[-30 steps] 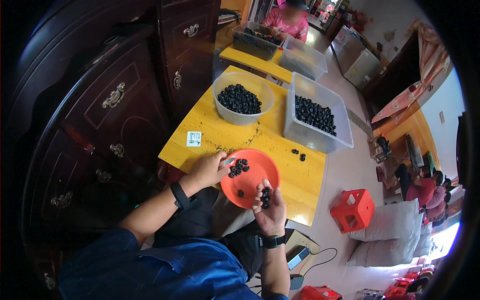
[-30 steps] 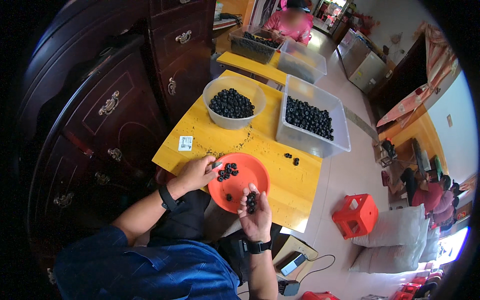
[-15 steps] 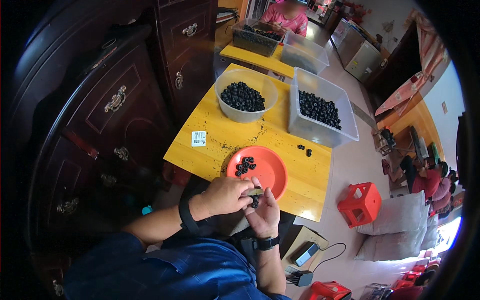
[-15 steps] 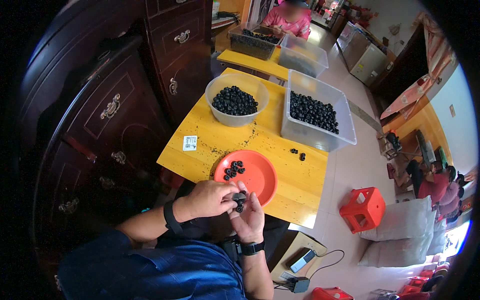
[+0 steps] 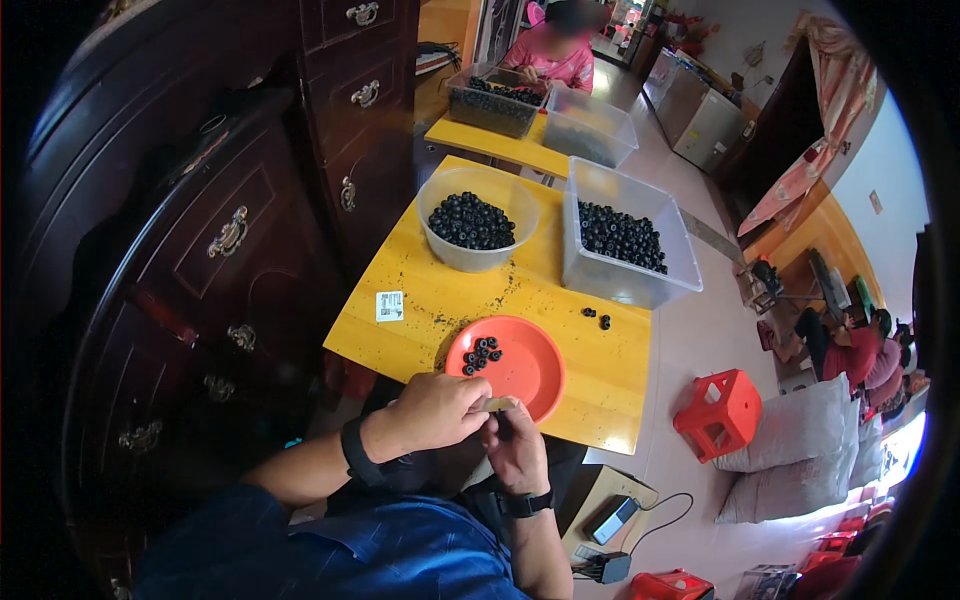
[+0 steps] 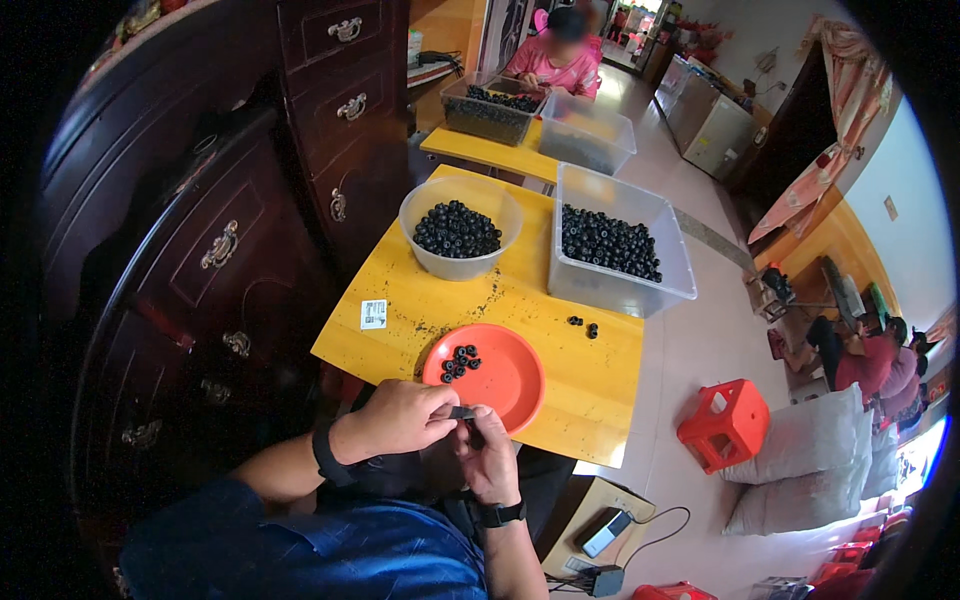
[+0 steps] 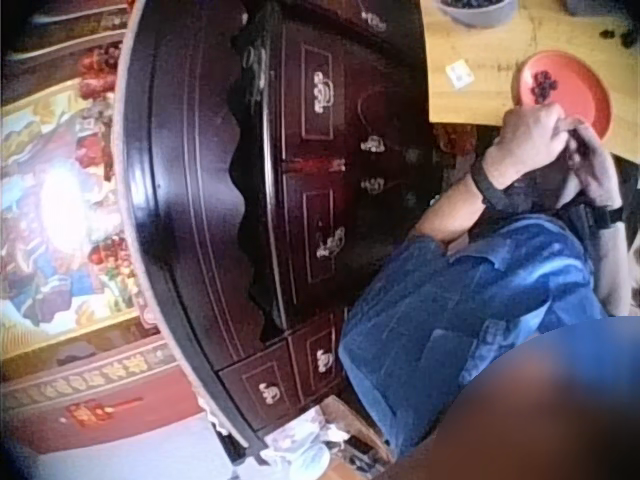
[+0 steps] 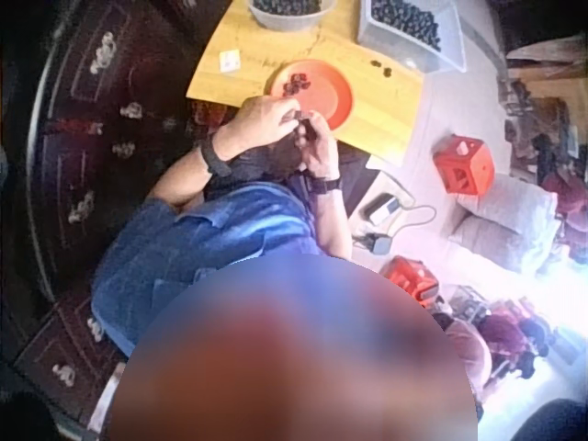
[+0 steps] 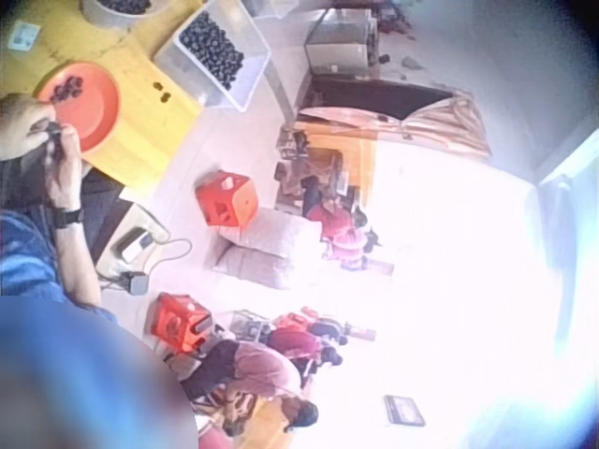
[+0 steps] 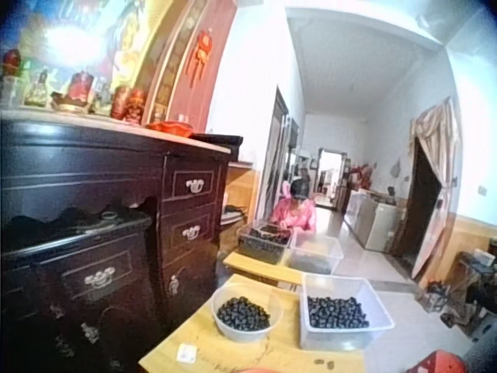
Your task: Sorting and cleaning small black berries/fruit with a knife and placing them into containers.
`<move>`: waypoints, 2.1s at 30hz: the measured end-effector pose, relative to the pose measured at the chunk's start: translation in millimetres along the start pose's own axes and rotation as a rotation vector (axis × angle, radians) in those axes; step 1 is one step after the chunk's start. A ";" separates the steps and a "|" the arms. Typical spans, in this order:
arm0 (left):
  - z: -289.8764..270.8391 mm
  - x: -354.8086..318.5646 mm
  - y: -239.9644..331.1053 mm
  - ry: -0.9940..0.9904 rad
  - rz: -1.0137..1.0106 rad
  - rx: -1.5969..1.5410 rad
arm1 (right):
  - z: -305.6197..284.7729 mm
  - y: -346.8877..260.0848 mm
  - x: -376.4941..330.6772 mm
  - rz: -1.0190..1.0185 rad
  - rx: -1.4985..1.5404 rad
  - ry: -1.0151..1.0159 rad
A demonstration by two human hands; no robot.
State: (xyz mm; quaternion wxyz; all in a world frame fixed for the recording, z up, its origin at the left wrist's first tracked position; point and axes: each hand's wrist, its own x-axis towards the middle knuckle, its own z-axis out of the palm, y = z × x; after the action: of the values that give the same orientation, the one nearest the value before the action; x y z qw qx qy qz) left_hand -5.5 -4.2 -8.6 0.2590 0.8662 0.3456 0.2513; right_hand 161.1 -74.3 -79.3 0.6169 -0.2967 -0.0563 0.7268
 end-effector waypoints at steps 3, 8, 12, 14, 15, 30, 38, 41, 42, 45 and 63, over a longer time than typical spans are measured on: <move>0.4 0.9 1.7 -0.005 0.029 0.069 | 9.9 1.3 -5.9 -0.043 -0.195 -0.018; 3.2 1.7 6.5 0.012 0.065 0.158 | 9.5 1.7 -10.9 -0.007 -0.290 -0.054; -2.1 4.0 14.5 -0.044 0.030 -0.013 | 4.7 -3.0 -13.4 0.031 -0.223 -0.147; -0.6 3.4 17.3 -0.031 0.025 -0.115 | 10.3 -5.7 -18.7 0.038 -0.152 -0.159; 1.3 3.0 19.3 0.036 0.044 -0.190 | 12.6 -6.8 -20.4 0.045 -0.084 -0.170; 20.2 -0.7 28.1 0.338 0.226 -0.178 | 4.6 -1.2 -16.9 -0.037 0.109 -0.196; -3.8 3.0 15.1 0.050 0.014 -0.198 | 9.9 -3.5 -19.3 -0.114 0.034 -0.166; -5.2 4.4 13.0 -0.025 0.037 -0.148 | 8.3 -2.3 -18.6 -0.114 0.002 -0.221; -5.0 4.8 12.3 -0.038 0.055 -0.131 | 7.6 -1.4 -17.8 -0.109 0.004 -0.222; -5.4 5.1 9.0 -0.074 0.078 -0.085 | 7.2 0.3 -16.5 -0.089 0.023 -0.261; 4.7 4.6 3.6 -0.037 0.193 0.017 | 1.2 0.8 -17.1 -0.071 0.021 -0.220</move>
State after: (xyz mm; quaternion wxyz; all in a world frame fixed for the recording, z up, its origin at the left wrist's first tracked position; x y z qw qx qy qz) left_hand 2.0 -4.4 -8.7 0.2328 0.9020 0.2579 0.2562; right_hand 160.8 -90.1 -72.5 0.6353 -0.2066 -0.1265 0.7332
